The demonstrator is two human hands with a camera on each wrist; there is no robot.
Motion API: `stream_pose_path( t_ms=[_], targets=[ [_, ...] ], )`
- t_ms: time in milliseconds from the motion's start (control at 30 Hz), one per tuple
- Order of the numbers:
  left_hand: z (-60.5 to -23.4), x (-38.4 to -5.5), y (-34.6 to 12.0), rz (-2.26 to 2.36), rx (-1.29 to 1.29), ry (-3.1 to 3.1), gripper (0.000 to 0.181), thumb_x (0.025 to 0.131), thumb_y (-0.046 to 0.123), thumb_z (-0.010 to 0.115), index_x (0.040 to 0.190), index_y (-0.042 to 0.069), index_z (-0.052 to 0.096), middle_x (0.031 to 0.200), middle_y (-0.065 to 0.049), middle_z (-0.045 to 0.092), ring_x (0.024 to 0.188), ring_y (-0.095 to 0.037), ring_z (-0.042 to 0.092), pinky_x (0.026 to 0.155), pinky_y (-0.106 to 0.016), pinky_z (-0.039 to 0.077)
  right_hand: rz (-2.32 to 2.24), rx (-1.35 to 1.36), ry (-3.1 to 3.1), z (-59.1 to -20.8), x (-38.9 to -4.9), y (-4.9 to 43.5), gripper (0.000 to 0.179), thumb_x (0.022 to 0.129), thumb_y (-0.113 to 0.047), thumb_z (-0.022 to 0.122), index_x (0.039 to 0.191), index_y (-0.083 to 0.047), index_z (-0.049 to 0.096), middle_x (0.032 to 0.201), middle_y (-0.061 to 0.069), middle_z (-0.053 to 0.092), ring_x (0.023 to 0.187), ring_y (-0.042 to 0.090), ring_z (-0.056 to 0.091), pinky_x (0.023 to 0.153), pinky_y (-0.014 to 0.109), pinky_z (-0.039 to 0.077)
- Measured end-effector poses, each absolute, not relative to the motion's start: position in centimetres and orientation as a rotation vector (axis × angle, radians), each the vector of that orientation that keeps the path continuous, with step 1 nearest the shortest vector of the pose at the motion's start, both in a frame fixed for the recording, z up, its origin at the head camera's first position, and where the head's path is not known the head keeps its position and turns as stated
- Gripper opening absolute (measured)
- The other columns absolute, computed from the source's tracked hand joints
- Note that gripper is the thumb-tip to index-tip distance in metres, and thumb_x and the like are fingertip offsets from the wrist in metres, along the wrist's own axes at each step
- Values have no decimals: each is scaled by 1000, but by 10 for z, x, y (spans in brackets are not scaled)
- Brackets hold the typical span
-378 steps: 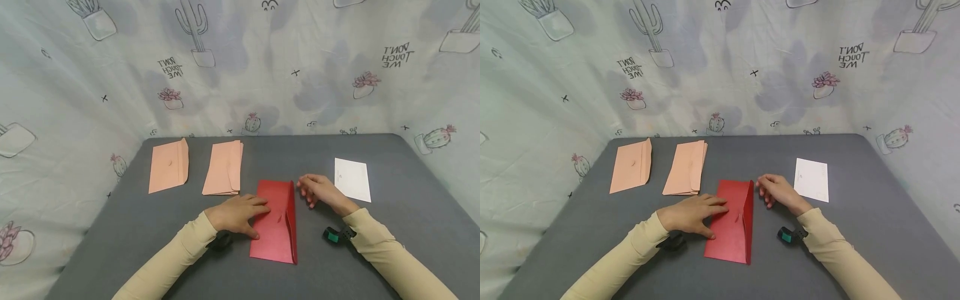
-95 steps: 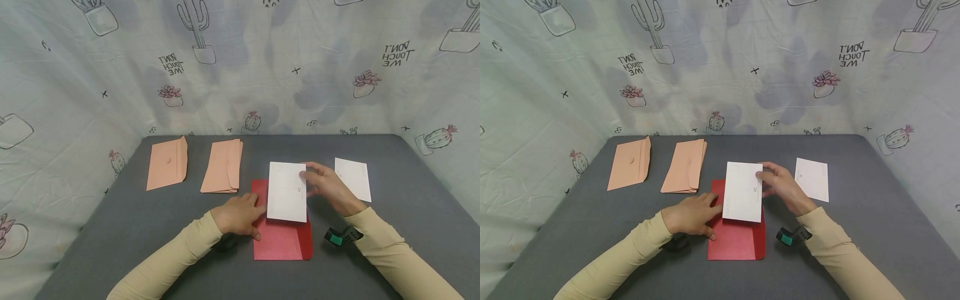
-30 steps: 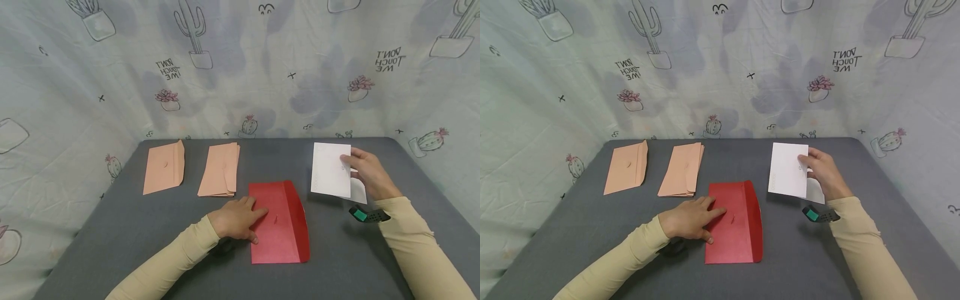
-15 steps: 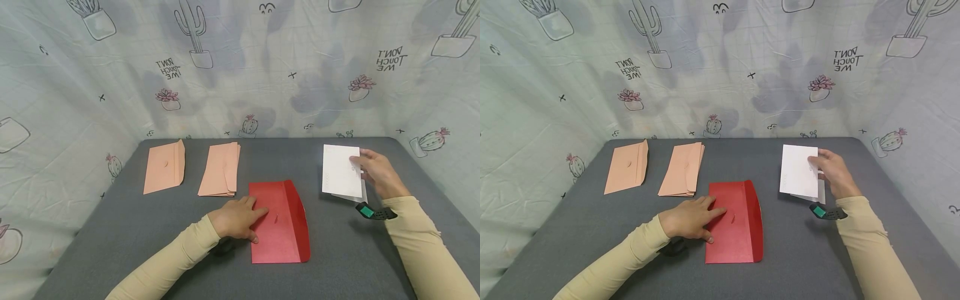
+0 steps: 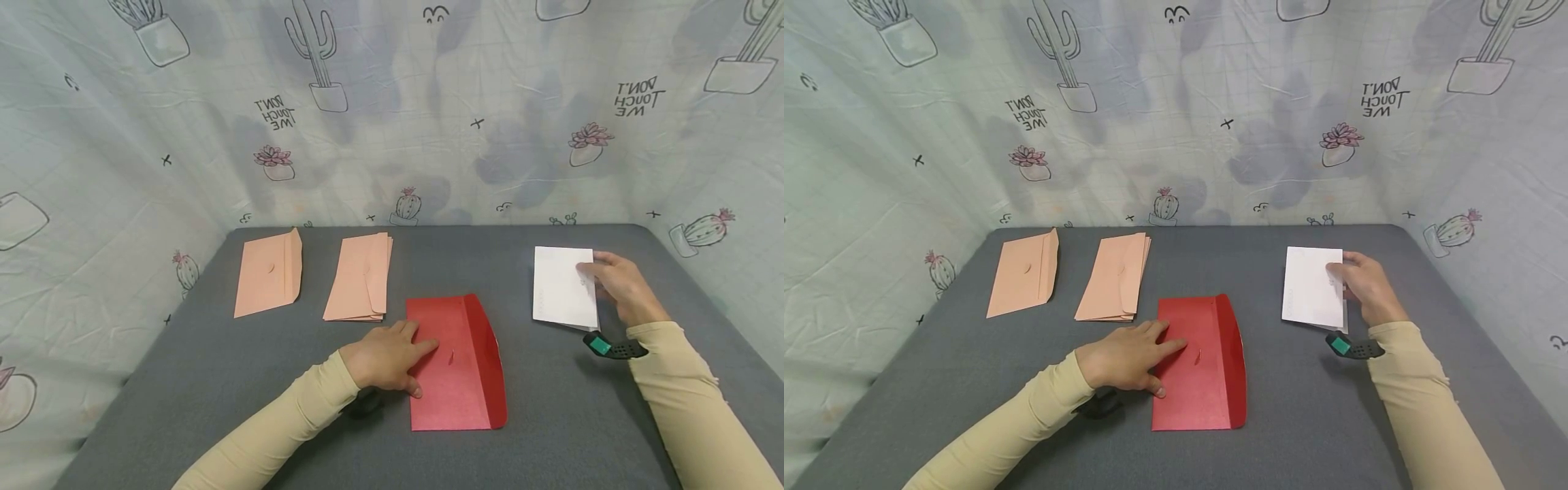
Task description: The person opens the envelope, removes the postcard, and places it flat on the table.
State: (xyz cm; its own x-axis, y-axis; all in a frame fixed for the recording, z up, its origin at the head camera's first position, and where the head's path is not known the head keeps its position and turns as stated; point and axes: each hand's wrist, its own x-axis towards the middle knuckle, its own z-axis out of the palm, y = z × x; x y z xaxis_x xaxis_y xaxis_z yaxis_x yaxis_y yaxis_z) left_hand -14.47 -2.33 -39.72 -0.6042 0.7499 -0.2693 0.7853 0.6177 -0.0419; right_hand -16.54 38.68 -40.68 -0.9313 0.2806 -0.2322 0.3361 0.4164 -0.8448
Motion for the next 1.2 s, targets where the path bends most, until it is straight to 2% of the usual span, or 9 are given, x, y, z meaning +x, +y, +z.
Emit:
stream_pose_path(
  t_ms=[133, 367, 467, 533, 600, 733, 900, 967, 1200],
  targets=[
    [-397, -145, -24, -233, 1256, 2614, 80, 82, 54, 79, 150, 27, 48, 130, -7, 52, 122, -20, 50, 89, -33, 54, -1539, 553, 2613, -411, -165, 387, 77, 107, -41, 39, 161, 3, 5, 159, 35, 25, 142, 49, 32, 97, 46, 44],
    [-398, -145, -24, -234, 1259, 2613, 80, 82, 54, 79, 150, 27, 48, 131, -7, 52, 123, -21, 50, 91, -33, 53, -1533, 551, 2648, -417, -164, 390, 78, 106, -41, 40, 160, 5, 6, 157, 37, 28, 138, 51, 37, 104, 59, 41],
    [-398, -145, -23, -236, 1259, 2613, 80, 82, 54, 79, 150, 27, 48, 133, -8, 52, 124, -21, 50, 92, -34, 53, -1511, 559, 2669, -419, -165, 391, 77, 106, -41, 40, 159, 6, 9, 153, 37, 33, 131, 50, 44, 96, 55, 46],
    [-398, -145, -23, -233, 1260, 2613, 80, 82, 54, 79, 150, 27, 48, 134, -8, 52, 125, -21, 50, 93, -34, 53, -1496, 556, 2687, -420, -165, 391, 76, 106, -40, 41, 159, 7, 11, 148, 36, 37, 120, 44, 52, 88, 46, 48],
    [-399, -145, -23, -231, 1258, 2613, 80, 82, 54, 79, 150, 27, 48, 134, -8, 52, 125, -21, 50, 93, -34, 53, -1476, 557, 2708, -421, -165, 392, 76, 106, -38, 43, 158, 7, 13, 141, 34, 44, 104, 32, 60, 80, 38, 49],
    [-399, -145, -24, -223, 1255, 2612, 80, 82, 54, 80, 150, 27, 48, 134, -8, 52, 124, -21, 50, 94, -34, 53, -1490, 564, 2724, -421, -166, 391, 77, 104, -34, 49, 157, 10, 14, 134, 32, 50, 77, 8, 61, 67, 28, 53],
    [-398, -144, -24, -232, 1253, 2610, 80, 82, 54, 79, 151, 27, 48, 133, -8, 52, 124, -21, 49, 94, -34, 52, -1456, 575, 2757, -422, -167, 389, 75, 104, -28, 51, 155, 14, 16, 142, 36, 45, 74, -4, 54, 64, 23, 52],
    [-398, -144, -24, -234, 1254, 2610, 80, 82, 54, 79, 151, 26, 48, 133, -8, 52, 124, -21, 49, 94, -34, 53, -1410, 573, 2795, -421, -167, 388, 72, 103, -26, 52, 153, 16, 20, 141, 36, 45, 76, -4, 52, 64, 21, 50],
    [-398, -144, -24, -236, 1266, 2616, 80, 82, 54, 79, 150, 26, 48, 132, -8, 52, 123, -21, 50, 93, -34, 53, -1247, 569, 2919, -424, -167, 386, 67, 101, -20, 55, 147, 19, 28, 108, 21, 49, 75, 10, 49, 58, 24, 46]
  ],
)
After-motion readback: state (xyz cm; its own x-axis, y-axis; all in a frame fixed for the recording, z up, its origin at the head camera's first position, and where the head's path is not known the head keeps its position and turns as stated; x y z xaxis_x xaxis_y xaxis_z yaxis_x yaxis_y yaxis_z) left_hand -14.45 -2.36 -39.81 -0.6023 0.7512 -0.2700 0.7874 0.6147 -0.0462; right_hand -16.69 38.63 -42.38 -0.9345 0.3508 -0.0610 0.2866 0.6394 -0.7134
